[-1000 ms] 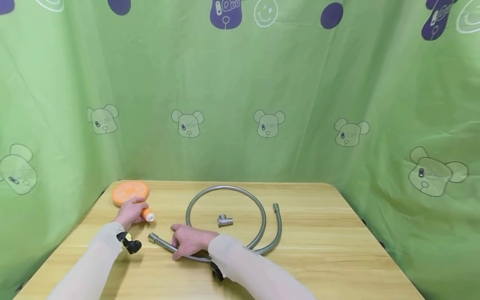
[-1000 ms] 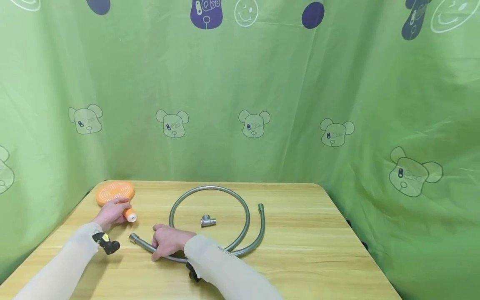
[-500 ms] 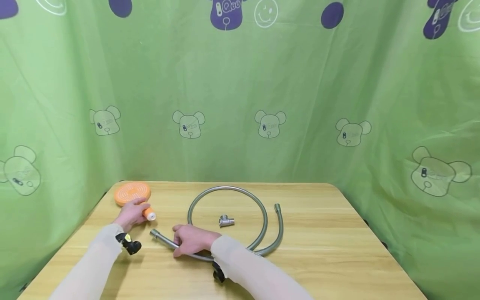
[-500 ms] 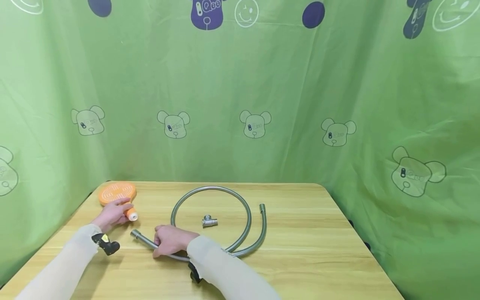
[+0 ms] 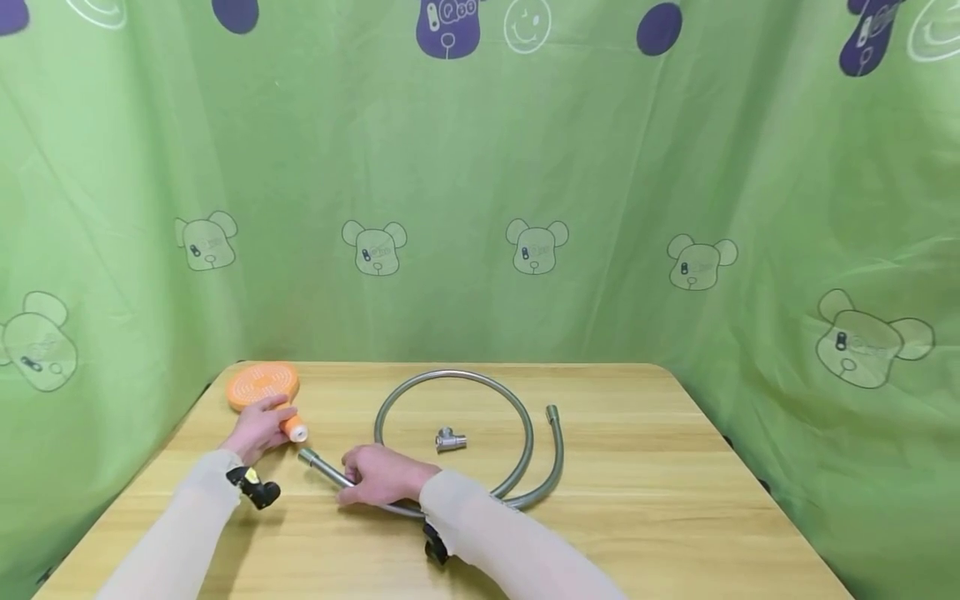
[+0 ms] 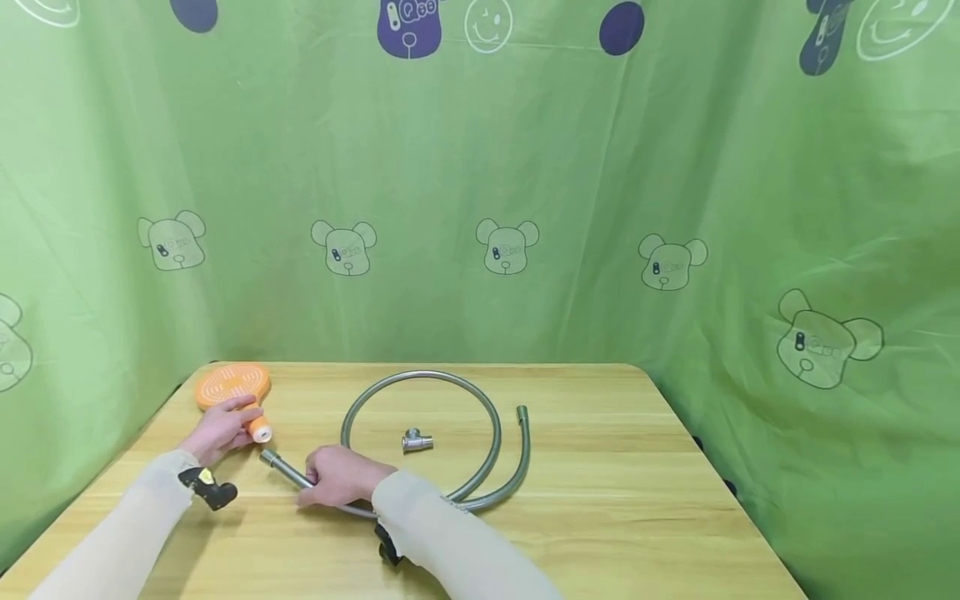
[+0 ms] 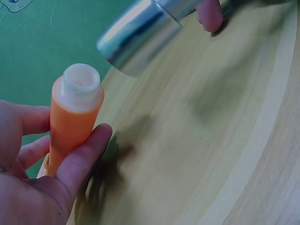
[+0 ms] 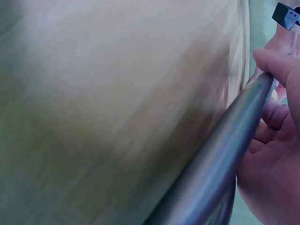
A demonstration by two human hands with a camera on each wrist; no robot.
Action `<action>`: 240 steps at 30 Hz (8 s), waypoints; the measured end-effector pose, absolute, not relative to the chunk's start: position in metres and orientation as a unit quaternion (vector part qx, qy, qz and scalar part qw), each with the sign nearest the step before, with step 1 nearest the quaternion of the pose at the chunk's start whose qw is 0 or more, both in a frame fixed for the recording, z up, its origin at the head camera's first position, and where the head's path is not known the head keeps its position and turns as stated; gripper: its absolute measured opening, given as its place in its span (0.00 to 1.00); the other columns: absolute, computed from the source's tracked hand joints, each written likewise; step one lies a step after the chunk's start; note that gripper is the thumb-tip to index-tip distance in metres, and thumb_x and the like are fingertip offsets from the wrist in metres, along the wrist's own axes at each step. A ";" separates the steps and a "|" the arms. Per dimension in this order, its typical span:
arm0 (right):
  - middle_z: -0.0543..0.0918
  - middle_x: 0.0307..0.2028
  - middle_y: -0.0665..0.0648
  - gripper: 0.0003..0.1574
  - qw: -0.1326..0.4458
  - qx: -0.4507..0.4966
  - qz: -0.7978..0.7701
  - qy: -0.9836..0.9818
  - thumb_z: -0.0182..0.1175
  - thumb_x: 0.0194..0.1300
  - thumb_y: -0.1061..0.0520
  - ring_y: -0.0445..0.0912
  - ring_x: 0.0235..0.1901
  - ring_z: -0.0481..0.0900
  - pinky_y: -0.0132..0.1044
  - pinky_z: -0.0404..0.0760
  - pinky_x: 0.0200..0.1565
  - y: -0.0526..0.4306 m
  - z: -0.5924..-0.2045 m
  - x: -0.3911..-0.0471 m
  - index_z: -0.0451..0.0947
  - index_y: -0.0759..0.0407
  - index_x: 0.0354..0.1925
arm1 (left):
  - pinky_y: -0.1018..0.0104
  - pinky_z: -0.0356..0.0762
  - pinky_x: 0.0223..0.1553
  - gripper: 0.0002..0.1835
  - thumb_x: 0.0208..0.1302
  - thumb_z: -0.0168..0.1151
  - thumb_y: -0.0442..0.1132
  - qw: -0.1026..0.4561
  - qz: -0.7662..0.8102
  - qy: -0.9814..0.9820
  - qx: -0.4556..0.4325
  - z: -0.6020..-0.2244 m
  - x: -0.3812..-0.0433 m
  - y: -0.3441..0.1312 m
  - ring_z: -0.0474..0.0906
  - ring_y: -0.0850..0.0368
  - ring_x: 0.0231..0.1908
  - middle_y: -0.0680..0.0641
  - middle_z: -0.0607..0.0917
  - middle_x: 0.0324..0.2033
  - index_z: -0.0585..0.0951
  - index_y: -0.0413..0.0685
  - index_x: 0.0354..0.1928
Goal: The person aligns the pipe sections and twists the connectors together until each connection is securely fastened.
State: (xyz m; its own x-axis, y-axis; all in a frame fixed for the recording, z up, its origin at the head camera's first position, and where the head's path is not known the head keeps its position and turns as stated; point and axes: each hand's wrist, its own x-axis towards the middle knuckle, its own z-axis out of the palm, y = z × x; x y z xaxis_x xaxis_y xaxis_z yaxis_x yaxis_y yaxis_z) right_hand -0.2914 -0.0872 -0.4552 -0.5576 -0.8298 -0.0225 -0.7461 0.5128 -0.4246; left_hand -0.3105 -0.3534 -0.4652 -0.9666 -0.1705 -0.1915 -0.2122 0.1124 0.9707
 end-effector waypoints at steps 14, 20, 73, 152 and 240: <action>0.71 0.21 0.43 0.17 0.089 -0.452 -0.222 0.859 0.65 0.67 0.48 0.34 0.21 0.68 0.25 0.71 0.24 -0.088 -0.458 -0.297 0.73 0.48 0.23 | 0.68 0.86 0.42 0.39 0.76 0.53 0.35 0.021 0.703 0.704 -0.103 -0.466 -0.308 -0.355 0.83 0.63 0.35 0.26 0.73 0.58 0.45 0.31 0.77; 0.74 0.27 0.43 0.06 0.077 -0.450 -0.241 0.856 0.65 0.66 0.52 0.34 0.26 0.70 0.24 0.73 0.29 -0.087 -0.459 -0.298 0.79 0.50 0.32 | 0.67 0.86 0.40 0.39 0.76 0.53 0.35 0.020 0.706 0.701 -0.098 -0.467 -0.305 -0.354 0.84 0.62 0.33 0.44 0.82 0.41 0.45 0.31 0.77; 0.78 0.28 0.44 0.18 0.088 -0.341 -0.379 0.856 0.64 0.66 0.61 0.36 0.23 0.72 0.27 0.77 0.25 -0.113 -0.444 -0.298 0.79 0.58 0.54 | 0.69 0.86 0.43 0.40 0.71 0.60 0.34 -0.048 0.676 0.724 -0.130 -0.445 -0.297 -0.348 0.82 0.63 0.34 0.24 0.62 0.67 0.51 0.40 0.78; 0.68 0.15 0.45 0.14 0.027 -0.298 -0.372 0.878 0.61 0.72 0.48 0.38 0.15 0.62 0.30 0.62 0.18 -0.137 -0.436 -0.300 0.86 0.54 0.34 | 0.74 0.84 0.41 0.40 0.67 0.64 0.31 -0.184 0.634 0.743 -0.106 -0.432 -0.298 -0.320 0.76 0.62 0.38 0.34 0.70 0.53 0.56 0.41 0.77; 0.83 0.27 0.52 0.18 0.140 -0.265 -0.524 0.797 0.57 0.74 0.49 0.41 0.25 0.71 0.30 0.69 0.27 -0.130 -0.444 -0.315 0.86 0.58 0.35 | 0.75 0.83 0.37 0.36 0.65 0.64 0.28 -0.275 0.639 0.713 -0.088 -0.435 -0.293 -0.298 0.77 0.59 0.35 0.43 0.66 0.46 0.61 0.48 0.71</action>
State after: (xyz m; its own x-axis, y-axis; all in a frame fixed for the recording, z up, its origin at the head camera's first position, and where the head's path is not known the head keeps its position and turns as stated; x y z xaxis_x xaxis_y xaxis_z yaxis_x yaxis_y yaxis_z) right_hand -0.3150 -0.1304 -0.4437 -0.8204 -0.5693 0.0544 -0.2751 0.3096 -0.9102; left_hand -0.2933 -0.2976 -0.4346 -0.8331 -0.4770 0.2800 0.2260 0.1684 0.9595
